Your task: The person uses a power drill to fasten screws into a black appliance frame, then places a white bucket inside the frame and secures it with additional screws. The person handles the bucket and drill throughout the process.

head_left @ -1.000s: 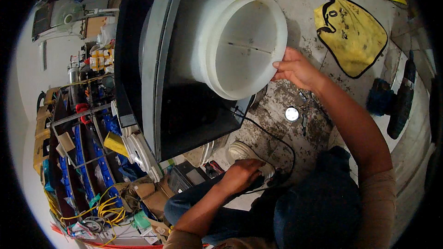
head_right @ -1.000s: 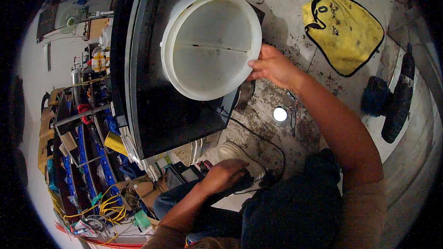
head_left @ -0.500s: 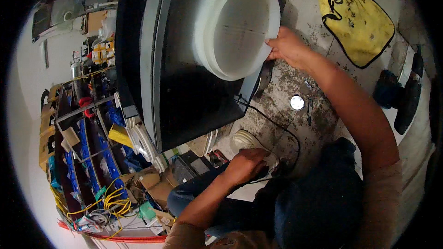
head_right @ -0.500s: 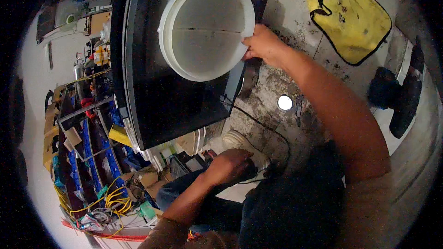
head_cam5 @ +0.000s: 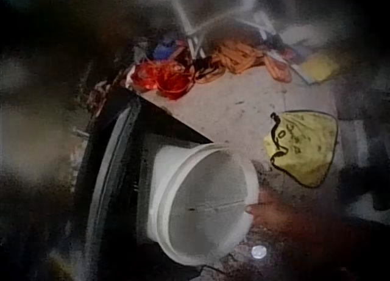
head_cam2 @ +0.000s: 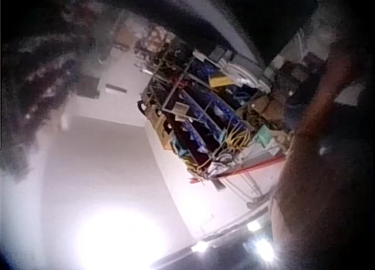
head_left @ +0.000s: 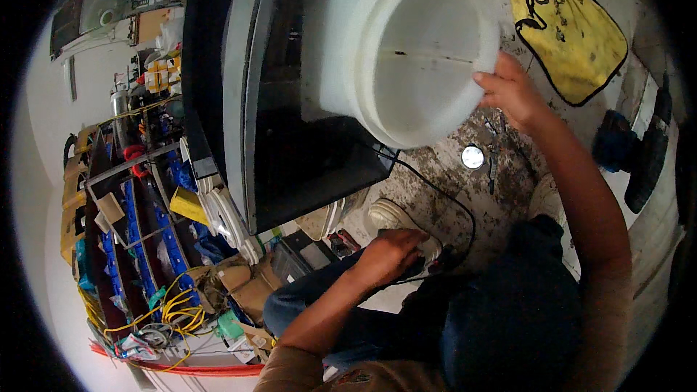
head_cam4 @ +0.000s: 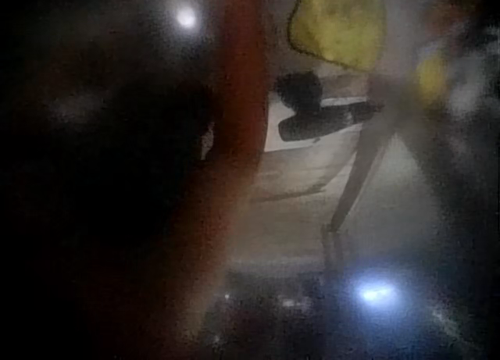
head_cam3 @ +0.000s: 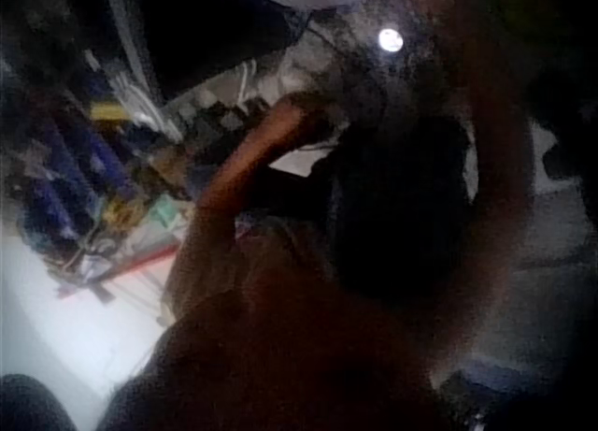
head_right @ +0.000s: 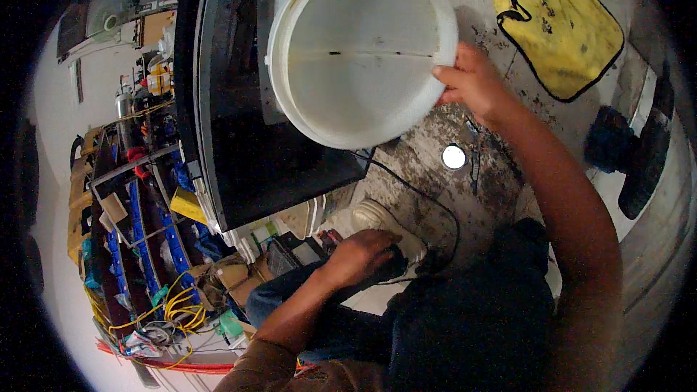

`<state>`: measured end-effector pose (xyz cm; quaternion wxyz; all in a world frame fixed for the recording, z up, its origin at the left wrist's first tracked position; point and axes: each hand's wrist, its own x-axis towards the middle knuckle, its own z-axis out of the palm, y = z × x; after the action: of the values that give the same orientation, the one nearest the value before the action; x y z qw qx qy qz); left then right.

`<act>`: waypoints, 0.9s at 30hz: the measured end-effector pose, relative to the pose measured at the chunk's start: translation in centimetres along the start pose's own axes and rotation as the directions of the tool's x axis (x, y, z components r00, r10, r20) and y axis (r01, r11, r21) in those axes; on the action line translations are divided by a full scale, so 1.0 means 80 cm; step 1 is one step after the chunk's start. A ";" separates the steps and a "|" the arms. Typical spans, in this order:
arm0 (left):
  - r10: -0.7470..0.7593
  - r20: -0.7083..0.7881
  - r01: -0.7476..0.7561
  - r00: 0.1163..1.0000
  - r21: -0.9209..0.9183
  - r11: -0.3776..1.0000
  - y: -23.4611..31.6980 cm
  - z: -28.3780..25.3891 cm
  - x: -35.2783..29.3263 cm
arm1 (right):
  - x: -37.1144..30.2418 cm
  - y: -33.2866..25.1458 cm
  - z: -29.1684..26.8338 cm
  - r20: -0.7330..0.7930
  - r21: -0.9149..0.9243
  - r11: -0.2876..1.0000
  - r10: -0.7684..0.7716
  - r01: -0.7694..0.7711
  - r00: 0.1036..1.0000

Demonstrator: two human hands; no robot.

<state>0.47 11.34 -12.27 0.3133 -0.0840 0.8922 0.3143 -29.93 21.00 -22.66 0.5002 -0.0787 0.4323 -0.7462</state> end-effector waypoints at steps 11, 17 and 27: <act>-0.129 -0.043 0.125 0.991 -0.085 0.988 0.019 -0.017 -0.001 | -0.054 -0.046 -0.039 0.019 -0.558 0.782 -0.323 0.278 0.946; -0.271 -0.150 0.057 0.951 -0.776 0.629 0.027 -0.046 0.004 | -0.025 -0.093 0.001 0.206 -0.834 0.353 -0.515 0.425 0.832; -0.452 -0.459 -0.210 0.765 -0.841 0.499 0.061 -0.092 0.122 | 0.055 -0.103 0.002 0.314 -0.842 0.103 -0.706 0.530 0.635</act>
<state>-12.63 11.15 -11.31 -0.0661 -0.3949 0.6552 0.6406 -37.58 18.33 -17.98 -0.0212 -0.4378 0.7179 -0.5409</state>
